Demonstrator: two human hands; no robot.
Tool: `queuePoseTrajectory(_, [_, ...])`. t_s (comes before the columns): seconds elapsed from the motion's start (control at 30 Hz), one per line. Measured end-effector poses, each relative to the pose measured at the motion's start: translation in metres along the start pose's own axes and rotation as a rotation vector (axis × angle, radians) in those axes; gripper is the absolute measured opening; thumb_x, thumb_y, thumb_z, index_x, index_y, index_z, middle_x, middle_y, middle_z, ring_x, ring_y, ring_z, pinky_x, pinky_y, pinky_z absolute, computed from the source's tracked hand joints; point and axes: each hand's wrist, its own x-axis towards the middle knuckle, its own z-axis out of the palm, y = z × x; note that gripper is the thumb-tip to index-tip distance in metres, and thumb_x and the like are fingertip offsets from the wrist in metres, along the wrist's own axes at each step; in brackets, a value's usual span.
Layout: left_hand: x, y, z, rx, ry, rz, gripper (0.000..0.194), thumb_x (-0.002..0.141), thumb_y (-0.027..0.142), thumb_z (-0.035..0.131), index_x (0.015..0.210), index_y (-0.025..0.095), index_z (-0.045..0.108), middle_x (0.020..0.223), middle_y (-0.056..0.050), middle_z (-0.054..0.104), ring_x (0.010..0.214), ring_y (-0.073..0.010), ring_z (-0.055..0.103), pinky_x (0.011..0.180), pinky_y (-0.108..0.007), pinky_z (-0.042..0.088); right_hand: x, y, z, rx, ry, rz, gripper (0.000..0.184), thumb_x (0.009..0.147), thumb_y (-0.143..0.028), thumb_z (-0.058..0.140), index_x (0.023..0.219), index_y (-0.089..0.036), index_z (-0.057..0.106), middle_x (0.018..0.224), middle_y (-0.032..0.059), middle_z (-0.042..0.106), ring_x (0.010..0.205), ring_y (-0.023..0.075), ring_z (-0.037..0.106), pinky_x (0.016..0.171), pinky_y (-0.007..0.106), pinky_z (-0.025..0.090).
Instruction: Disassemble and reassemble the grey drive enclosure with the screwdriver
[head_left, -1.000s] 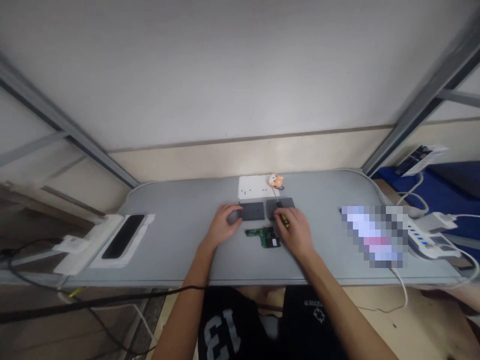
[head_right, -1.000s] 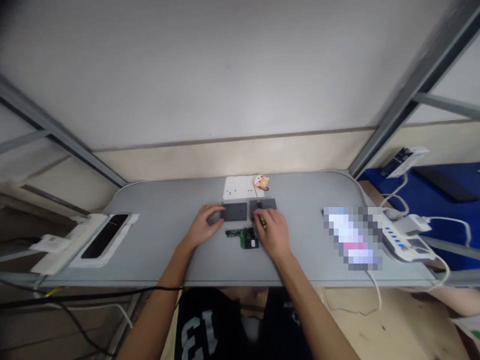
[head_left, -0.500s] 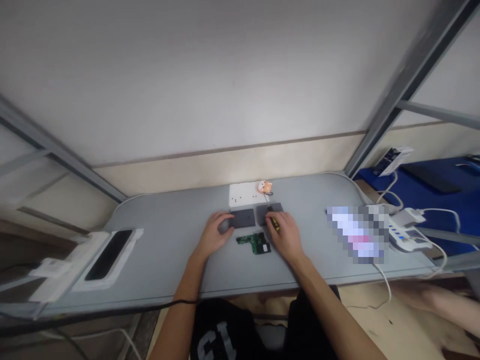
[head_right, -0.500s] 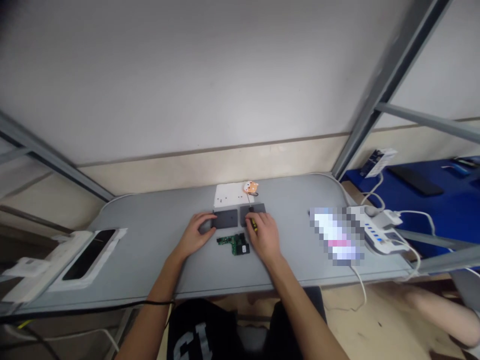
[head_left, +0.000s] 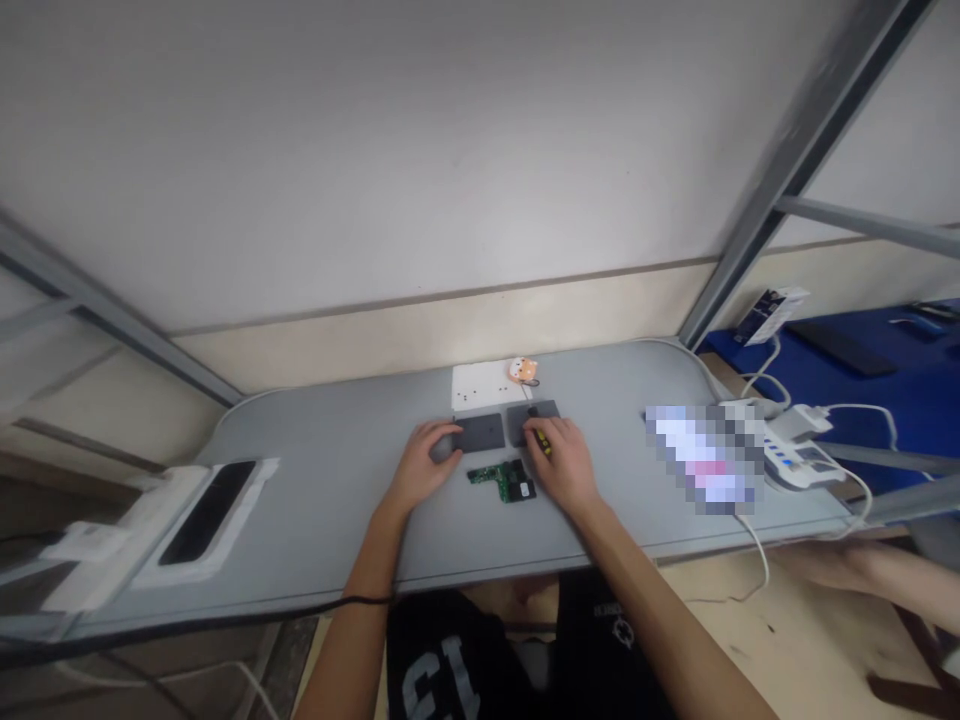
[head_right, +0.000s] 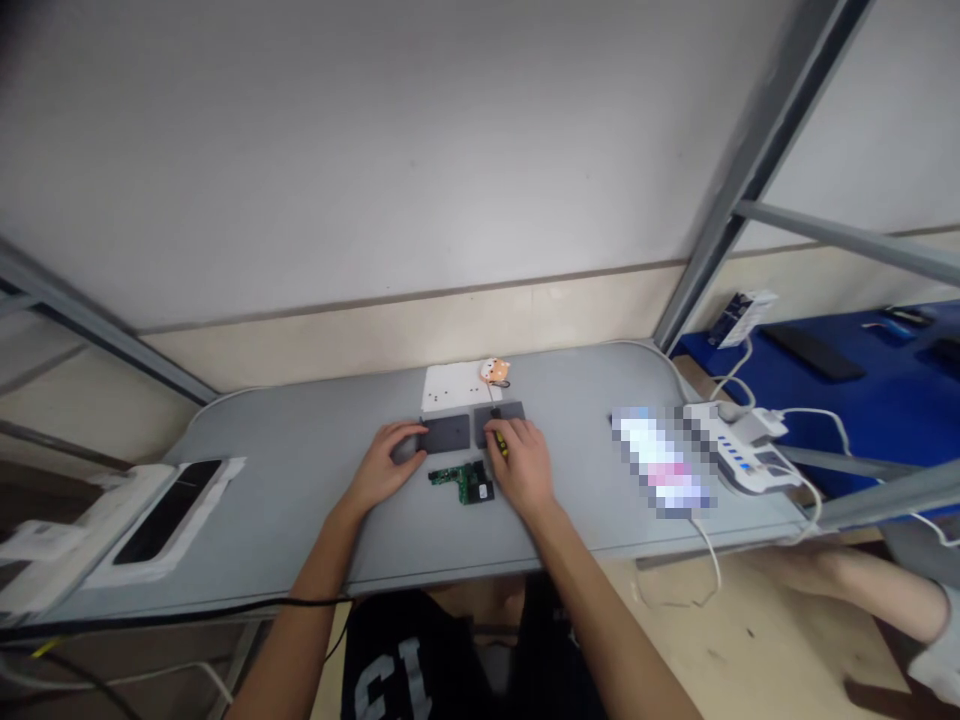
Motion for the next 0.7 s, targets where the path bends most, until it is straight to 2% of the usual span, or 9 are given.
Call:
queuePoseTrajectory(0.47, [-0.0015,0.0017,0.0011,-0.035,0.011,-0.019,0.031,0.086,0.021,0.074,0.117,0.028,0.073,0.124,-0.005,0.071,0.122,-0.027,0.062,0.113,-0.05,0.047,-0.0009,0.0023,0.001,-0.014,-0.005,-0.008,0.02,0.106,-0.031,0.049,0.108,-0.024,0.068,0.105,0.0079,0.076,0.097,0.0272,0.063,0.088,0.043,0.046])
queuePoseTrajectory(0.7, [-0.0018,0.001,0.0009,-0.038,0.007,-0.026,0.032,0.086,0.02,0.074,0.116,0.028,0.074,0.124,-0.006,0.071,0.123,-0.0274,0.062,0.113,-0.051,0.047,-0.0023,0.0047,0.0029,-0.029,0.001,-0.025,0.017,0.103,-0.025,0.052,0.11,-0.023,0.067,0.108,0.0071,0.076,0.099,0.0277,0.063,0.09,0.043,0.046])
